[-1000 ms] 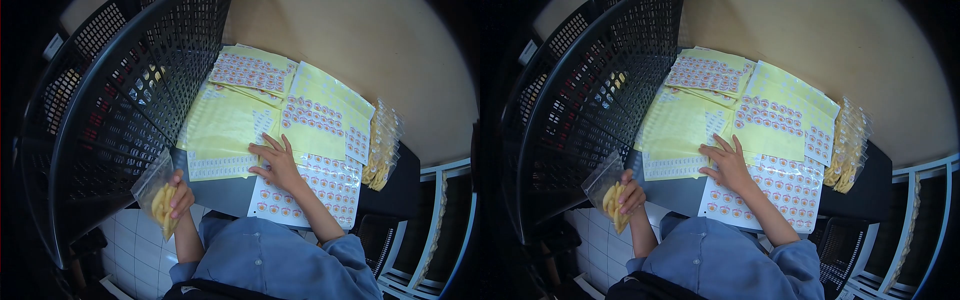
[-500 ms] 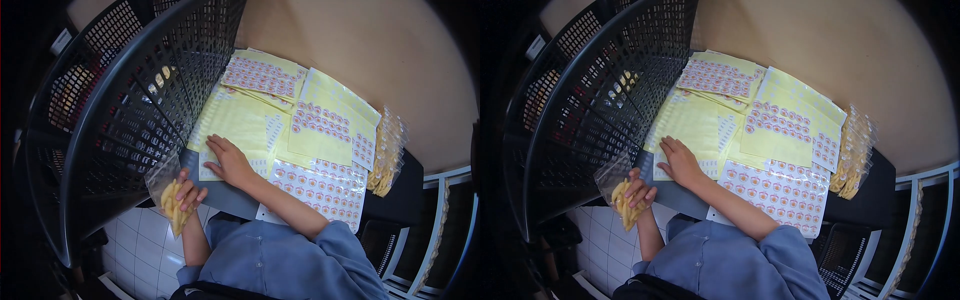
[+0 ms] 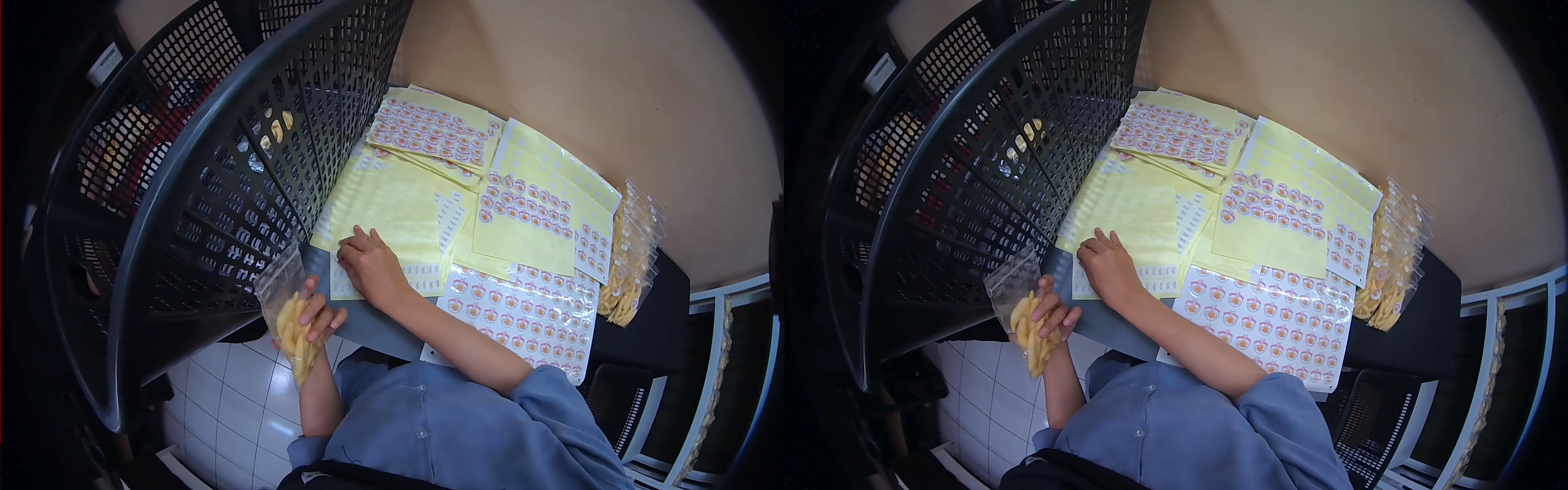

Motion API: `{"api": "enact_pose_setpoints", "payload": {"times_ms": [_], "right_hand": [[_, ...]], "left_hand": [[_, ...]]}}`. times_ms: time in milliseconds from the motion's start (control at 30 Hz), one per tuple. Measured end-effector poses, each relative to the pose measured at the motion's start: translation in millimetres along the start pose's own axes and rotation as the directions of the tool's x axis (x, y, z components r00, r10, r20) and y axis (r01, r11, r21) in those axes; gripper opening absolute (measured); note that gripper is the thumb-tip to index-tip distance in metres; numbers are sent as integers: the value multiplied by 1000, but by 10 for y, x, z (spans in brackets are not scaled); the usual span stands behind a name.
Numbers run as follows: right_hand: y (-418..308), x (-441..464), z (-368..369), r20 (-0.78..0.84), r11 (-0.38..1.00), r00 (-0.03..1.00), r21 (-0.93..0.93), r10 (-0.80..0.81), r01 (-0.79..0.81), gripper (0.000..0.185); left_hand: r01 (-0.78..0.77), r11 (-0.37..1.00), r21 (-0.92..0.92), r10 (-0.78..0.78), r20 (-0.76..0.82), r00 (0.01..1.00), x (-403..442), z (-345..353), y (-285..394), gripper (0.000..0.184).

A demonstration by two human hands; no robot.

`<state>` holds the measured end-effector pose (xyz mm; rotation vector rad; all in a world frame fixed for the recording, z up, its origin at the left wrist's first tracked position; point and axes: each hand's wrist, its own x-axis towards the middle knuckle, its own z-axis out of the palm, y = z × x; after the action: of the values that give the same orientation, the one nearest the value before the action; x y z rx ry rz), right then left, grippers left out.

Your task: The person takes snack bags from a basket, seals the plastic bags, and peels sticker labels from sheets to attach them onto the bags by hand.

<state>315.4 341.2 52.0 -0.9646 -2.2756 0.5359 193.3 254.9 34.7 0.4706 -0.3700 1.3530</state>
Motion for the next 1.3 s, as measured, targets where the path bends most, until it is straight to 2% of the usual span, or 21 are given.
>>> {"api": "enact_pose_setpoints", "payload": {"times_ms": [67,133,167,233,267,300,333,367,400,433,500,567,633,700,767,833,933,1000,1067,1167,1300], "right_hand": [[-20,9,-17,-7,1000,1000,-8,-7,7,13],[-42,35,-111,35,975,992,185,118,-122,9],[-16,47,-144,32,976,993,184,116,-120,9],[50,103,-271,-83,767,963,623,257,-151,8],[108,100,-387,-123,759,955,637,271,-133,6],[156,95,-517,-125,696,939,703,322,-146,6],[218,83,-639,-209,658,911,748,356,-85,8],[261,54,-793,-269,664,890,746,367,-49,9],[296,23,-924,-322,645,856,764,404,-17,10],[308,-8,-1101,-338,670,830,740,444,-58,11],[287,-126,-1374,-388,677,808,736,444,-19,10],[233,-234,-1576,-395,697,812,717,429,-20,9],[172,-336,-1705,-404,716,813,697,420,-24,8],[118,-441,-1800,-323,814,885,571,337,-102,7],[47,-500,-1874,-324,829,883,547,339,-117,5],[-10,-563,-1938,-254,830,904,532,344,-167,5],[-23,-644,-1992,-264,829,891,527,370,-188,7],[-34,-679,-2022,-272,817,877,541,397,-202,8],[-34,-705,-2037,-312,861,864,452,396,-232,12],[-16,-740,-2008,-334,843,842,485,423,-232,18],[19,-756,-2026,-358,881,851,417,385,-223,24]], "left_hand": [[-4,1000,15,4,8,1000,-23,-11,-11,89],[38,992,120,-22,-130,991,-32,14,-38,93],[77,971,228,-25,-221,975,-23,49,-64,99],[238,880,410,-53,-413,909,59,190,-106,100],[246,859,450,-52,-400,915,70,143,-110,91],[248,858,451,-55,-398,916,163,233,-146,91],[303,800,518,-3,-502,865,317,404,-218,84],[366,735,571,60,-592,804,435,499,-276,78],[430,622,654,48,-580,813,498,498,-305,69],[432,622,653,38,-576,816,577,515,-366,69],[468,308,828,121,-522,845,756,588,-536,64],[451,281,847,101,-493,864,871,636,-670,61],[409,96,907,70,-416,907,947,640,-793,60],[389,118,914,41,-396,917,1008,647,-921,60],[334,50,941,11,-335,942,1067,676,-1025,60],[317,11,948,-37,-317,948,1088,672,-1112,60],[308,55,950,-99,-302,948,1121,653,-1247,63],[259,15,966,-123,-255,959,1128,649,-1315,66],[246,10,969,-147,-242,959,1139,649,-1362,66],[237,-10,972,-168,-235,957,1121,628,-1403,66],[211,-75,975,-181,-221,958,1128,603,-1424,65]]}}
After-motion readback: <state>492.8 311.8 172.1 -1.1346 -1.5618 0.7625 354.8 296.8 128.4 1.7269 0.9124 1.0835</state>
